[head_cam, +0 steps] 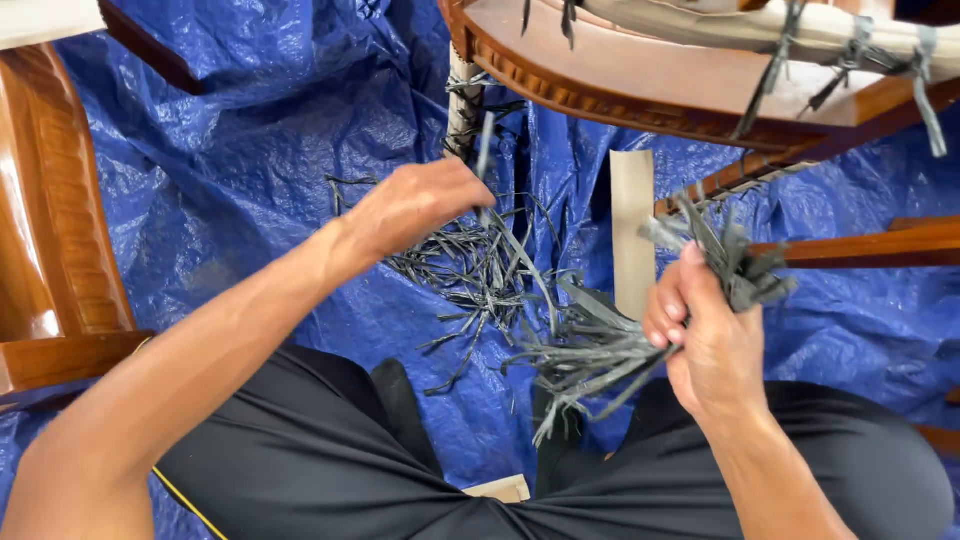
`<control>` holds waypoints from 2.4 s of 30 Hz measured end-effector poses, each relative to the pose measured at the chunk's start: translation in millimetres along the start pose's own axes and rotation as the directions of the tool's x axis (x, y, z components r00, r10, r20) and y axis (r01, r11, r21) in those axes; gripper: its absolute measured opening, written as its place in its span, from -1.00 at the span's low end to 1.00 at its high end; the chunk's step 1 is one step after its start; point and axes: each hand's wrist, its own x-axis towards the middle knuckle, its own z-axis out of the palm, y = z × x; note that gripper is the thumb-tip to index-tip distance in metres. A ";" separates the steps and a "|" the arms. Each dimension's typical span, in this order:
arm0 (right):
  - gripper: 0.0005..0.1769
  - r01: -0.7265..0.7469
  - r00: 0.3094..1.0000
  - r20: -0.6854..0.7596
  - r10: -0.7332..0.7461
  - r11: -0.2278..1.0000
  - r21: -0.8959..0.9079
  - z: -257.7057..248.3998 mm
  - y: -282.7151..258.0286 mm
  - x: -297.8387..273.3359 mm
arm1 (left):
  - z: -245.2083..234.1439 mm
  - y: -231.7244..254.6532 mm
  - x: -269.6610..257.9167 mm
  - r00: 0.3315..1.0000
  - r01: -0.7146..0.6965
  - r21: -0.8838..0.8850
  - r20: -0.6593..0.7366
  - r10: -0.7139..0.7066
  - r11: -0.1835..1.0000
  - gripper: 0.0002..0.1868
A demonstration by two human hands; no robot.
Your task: Untying and removing protective plastic strips and cardboard from wooden chairs.
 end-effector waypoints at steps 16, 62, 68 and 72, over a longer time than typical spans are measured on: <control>-0.69 0.076 0.973 0.231 0.009 0.931 -0.357 17.0 29.7 3.9 | 23.8 121.3 4.1 0.942 -0.333 -0.074 -0.054 0.330 0.940 -0.68; -0.79 0.584 0.812 0.225 -0.539 0.760 -0.285 -18.2 23.1 13.2 | 69.2 150.9 35.9 0.905 0.357 -0.824 0.188 -0.382 0.439 -0.55; -0.60 0.490 0.870 0.072 -0.487 0.872 -0.022 -38.7 -21.0 3.3 | 180.3 97.3 -7.3 0.890 0.439 -0.457 0.340 -0.304 0.774 -0.76; -0.55 0.391 0.919 0.045 -0.391 0.920 -0.005 -61.2 -33.6 -5.6 | 300.5 -20.5 -61.7 0.772 0.563 -0.208 0.477 -0.419 0.800 -0.74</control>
